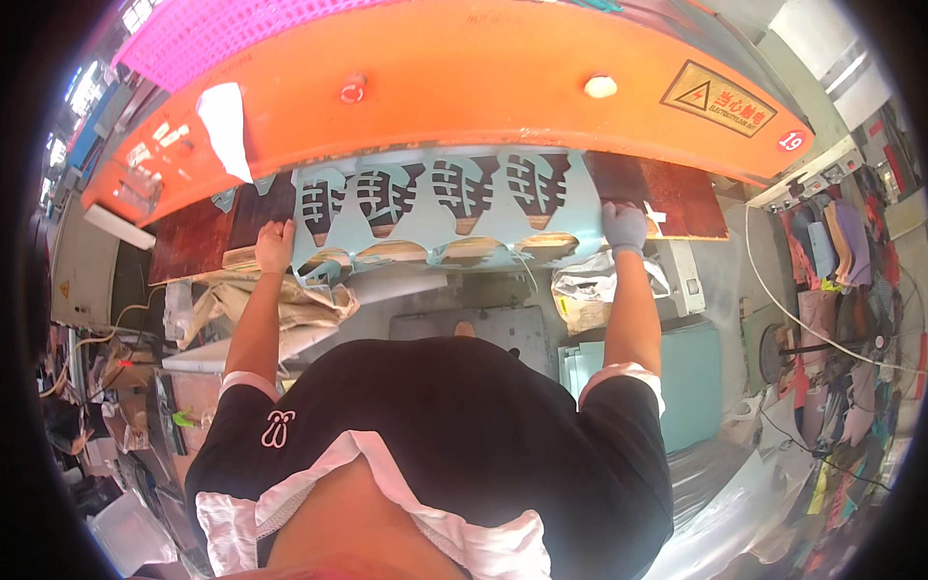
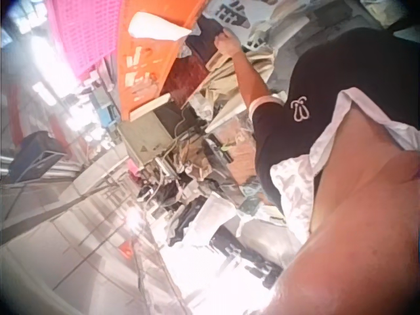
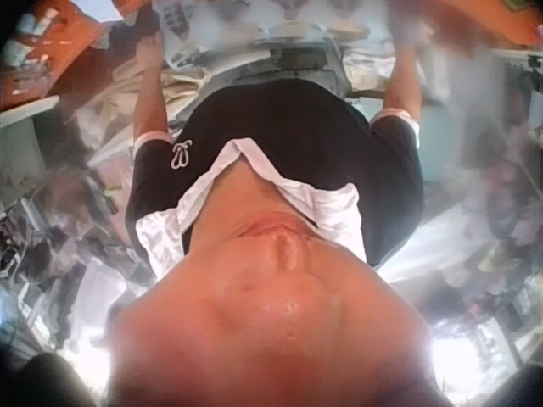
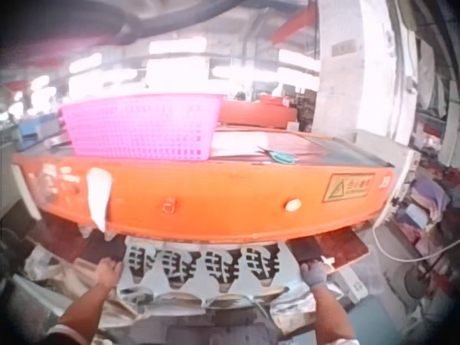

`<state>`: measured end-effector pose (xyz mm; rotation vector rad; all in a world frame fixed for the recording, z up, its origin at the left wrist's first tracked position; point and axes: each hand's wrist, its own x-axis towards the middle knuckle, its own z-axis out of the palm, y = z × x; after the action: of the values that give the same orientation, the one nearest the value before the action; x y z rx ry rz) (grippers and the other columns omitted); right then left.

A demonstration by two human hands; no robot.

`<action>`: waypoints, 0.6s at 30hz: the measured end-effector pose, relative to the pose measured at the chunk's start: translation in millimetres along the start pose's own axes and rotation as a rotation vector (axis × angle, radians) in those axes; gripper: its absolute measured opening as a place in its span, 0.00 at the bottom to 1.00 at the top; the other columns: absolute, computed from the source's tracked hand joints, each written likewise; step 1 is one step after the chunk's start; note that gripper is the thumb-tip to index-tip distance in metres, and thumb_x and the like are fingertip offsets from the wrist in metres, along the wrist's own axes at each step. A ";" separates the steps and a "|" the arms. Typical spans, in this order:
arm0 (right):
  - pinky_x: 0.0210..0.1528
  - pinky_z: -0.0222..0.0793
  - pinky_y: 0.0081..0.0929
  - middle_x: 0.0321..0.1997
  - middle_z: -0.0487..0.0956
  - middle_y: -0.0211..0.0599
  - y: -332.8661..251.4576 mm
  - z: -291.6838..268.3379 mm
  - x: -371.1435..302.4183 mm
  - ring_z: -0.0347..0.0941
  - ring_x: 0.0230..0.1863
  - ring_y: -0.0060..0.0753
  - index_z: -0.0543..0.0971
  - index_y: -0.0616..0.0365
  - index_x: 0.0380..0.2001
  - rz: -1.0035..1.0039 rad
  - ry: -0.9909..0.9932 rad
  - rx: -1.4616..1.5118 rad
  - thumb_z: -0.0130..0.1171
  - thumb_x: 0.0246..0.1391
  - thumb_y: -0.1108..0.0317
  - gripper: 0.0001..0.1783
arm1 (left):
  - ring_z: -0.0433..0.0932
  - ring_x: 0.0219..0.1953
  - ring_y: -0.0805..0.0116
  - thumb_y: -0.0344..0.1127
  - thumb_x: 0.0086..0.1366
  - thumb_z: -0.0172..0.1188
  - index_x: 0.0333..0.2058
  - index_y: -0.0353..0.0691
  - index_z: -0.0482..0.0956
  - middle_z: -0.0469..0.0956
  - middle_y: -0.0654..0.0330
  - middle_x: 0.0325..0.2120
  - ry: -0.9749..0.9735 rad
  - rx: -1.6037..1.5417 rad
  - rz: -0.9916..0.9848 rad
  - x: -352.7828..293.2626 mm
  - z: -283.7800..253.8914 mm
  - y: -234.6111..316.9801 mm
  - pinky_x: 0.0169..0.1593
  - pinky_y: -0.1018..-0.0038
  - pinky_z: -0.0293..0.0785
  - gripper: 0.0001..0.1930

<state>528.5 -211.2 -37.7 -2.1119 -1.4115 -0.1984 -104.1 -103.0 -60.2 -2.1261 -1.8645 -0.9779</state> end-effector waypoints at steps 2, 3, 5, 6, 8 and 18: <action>0.39 0.70 0.41 0.28 0.79 0.47 5.2 -5.3 -12.5 0.75 0.31 0.49 0.82 0.56 0.21 0.015 0.021 -0.007 0.48 0.48 0.53 0.20 | 0.71 0.32 0.52 0.46 0.60 0.52 0.16 0.38 0.70 0.70 0.55 0.22 -0.005 0.018 -0.022 -14.1 -11.9 6.7 0.35 0.57 0.67 0.19; 0.38 0.70 0.40 0.27 0.79 0.47 7.2 -8.9 -18.2 0.75 0.31 0.48 0.82 0.55 0.21 0.087 0.010 -0.037 0.49 0.48 0.52 0.20 | 0.71 0.31 0.52 0.45 0.60 0.52 0.16 0.38 0.69 0.70 0.55 0.22 -0.070 0.055 -0.080 -20.6 -18.1 8.5 0.34 0.57 0.67 0.19; 0.34 0.70 0.39 0.25 0.79 0.43 7.0 -15.5 -25.3 0.76 0.29 0.46 0.83 0.52 0.21 0.044 0.044 -0.088 0.49 0.49 0.52 0.19 | 0.70 0.30 0.53 0.44 0.60 0.52 0.15 0.39 0.68 0.69 0.56 0.21 -0.032 0.037 -0.010 -28.2 -29.1 10.5 0.33 0.58 0.67 0.19; 0.33 0.70 0.39 0.25 0.79 0.43 5.5 -18.4 -26.6 0.76 0.29 0.46 0.83 0.53 0.21 0.082 0.046 -0.094 0.49 0.49 0.53 0.19 | 0.70 0.30 0.53 0.44 0.60 0.52 0.15 0.39 0.68 0.68 0.56 0.21 -0.032 0.041 -0.009 -29.5 -32.4 12.4 0.33 0.58 0.67 0.19; 0.32 0.69 0.40 0.25 0.79 0.45 -0.7 -21.1 -27.4 0.76 0.29 0.46 0.82 0.56 0.21 0.046 0.078 -0.068 0.50 0.49 0.54 0.19 | 0.69 0.28 0.53 0.42 0.59 0.54 0.15 0.39 0.67 0.68 0.56 0.20 -0.032 0.020 0.000 -28.4 -39.7 15.8 0.31 0.58 0.66 0.18; 0.39 0.67 0.38 0.33 0.77 0.47 -25.7 -28.5 -17.5 0.73 0.35 0.47 0.79 0.61 0.30 0.252 0.005 -0.088 0.53 0.50 0.55 0.18 | 0.66 0.23 0.53 0.34 0.55 0.57 0.13 0.39 0.64 0.64 0.56 0.18 -0.088 -0.068 0.074 -6.2 -51.9 25.2 0.26 0.60 0.61 0.16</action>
<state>503.7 -233.7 -12.0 -2.3354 -1.1379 -0.1681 -100.0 -140.1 -15.8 -2.2953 -1.8009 -0.9596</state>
